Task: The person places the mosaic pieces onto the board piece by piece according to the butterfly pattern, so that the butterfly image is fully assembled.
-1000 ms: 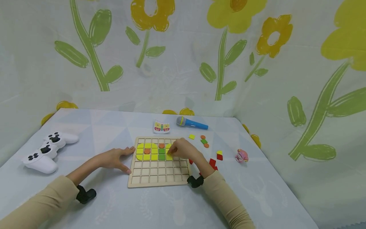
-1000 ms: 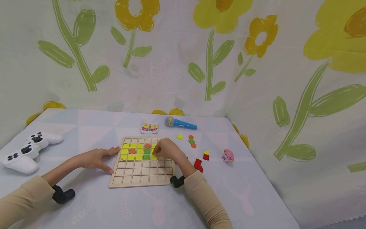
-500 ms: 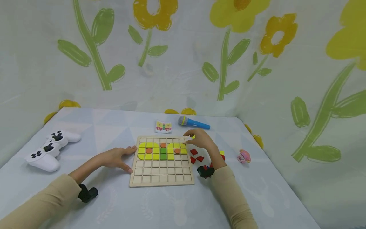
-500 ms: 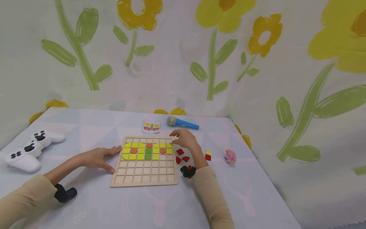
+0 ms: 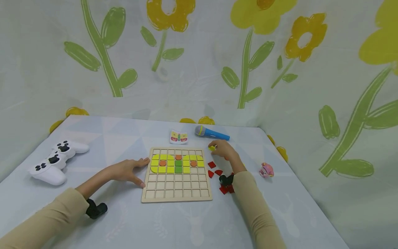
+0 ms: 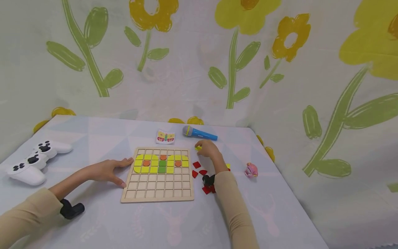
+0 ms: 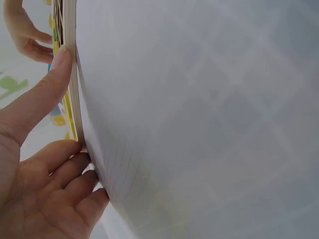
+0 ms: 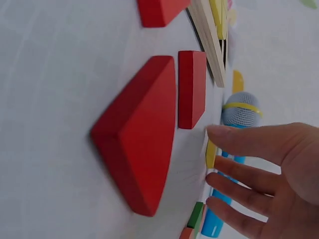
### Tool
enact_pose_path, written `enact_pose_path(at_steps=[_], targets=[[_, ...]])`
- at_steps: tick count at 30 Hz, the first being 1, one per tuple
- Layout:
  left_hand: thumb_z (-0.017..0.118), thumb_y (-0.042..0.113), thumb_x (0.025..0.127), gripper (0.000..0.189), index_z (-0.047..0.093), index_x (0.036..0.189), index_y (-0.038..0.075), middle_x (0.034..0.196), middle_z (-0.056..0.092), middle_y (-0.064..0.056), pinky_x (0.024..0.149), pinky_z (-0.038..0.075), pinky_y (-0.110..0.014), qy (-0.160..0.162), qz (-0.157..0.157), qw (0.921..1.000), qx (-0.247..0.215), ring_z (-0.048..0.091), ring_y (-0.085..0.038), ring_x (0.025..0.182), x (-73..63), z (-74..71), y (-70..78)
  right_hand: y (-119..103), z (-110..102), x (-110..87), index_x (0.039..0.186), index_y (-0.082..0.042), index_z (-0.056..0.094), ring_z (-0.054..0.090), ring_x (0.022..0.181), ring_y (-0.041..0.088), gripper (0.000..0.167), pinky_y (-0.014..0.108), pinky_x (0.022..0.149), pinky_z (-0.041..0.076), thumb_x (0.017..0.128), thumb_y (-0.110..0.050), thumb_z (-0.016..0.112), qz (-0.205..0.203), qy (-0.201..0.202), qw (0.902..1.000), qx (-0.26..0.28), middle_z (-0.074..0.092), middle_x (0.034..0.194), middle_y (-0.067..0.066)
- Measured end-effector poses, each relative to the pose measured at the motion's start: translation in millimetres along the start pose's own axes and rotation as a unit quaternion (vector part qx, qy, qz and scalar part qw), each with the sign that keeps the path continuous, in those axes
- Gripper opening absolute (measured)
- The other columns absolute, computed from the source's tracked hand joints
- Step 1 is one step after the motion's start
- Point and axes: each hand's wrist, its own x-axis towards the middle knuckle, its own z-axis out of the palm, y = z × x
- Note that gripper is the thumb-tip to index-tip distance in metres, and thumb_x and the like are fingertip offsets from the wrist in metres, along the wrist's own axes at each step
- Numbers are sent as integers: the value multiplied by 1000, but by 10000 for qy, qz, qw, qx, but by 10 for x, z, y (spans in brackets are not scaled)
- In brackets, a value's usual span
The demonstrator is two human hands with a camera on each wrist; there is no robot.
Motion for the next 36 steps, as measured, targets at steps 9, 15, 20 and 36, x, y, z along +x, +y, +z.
enact_pose_path(at_steps=[9, 15, 20, 36], targets=[[85, 42, 69, 105, 32, 147, -3, 150, 26, -30, 106, 24, -62, -42, 13, 10000, 6, 23, -49, 137, 0, -8, 14, 39, 2, 44, 100, -9, 72, 56, 97, 27, 16, 35, 80, 52, 85, -2, 71, -177, 122, 9997, -66, 63, 105, 11], [85, 42, 69, 105, 32, 147, -3, 150, 26, -30, 107, 24, -62, -48, -19, 10000, -25, 23, -48, 138, -6, -14, 24, 33, -8, 33, 101, -9, 70, 57, 95, 27, 21, 34, 78, 53, 82, -3, 75, -80, 154, 9998, 28, 63, 105, 12], [85, 42, 68, 105, 32, 147, -3, 150, 26, -30, 106, 24, -62, -42, -8, 10000, -20, 23, -48, 138, -7, -8, 23, 21, -16, -27, 97, -8, 71, 58, 92, 26, 17, 34, 79, 53, 82, -1, 75, -181, 283, 9990, 282, 66, 99, 10], [85, 42, 68, 105, 32, 147, -4, 150, 26, -30, 106, 25, -61, -17, 63, 10000, -51, 23, -48, 138, 3, 2, -1, -303, -21, -356, 99, -9, 76, 62, 81, 17, 13, 29, 72, 53, 87, -5, 71, -1204, 357, 9906, 543, 70, 90, 1]])
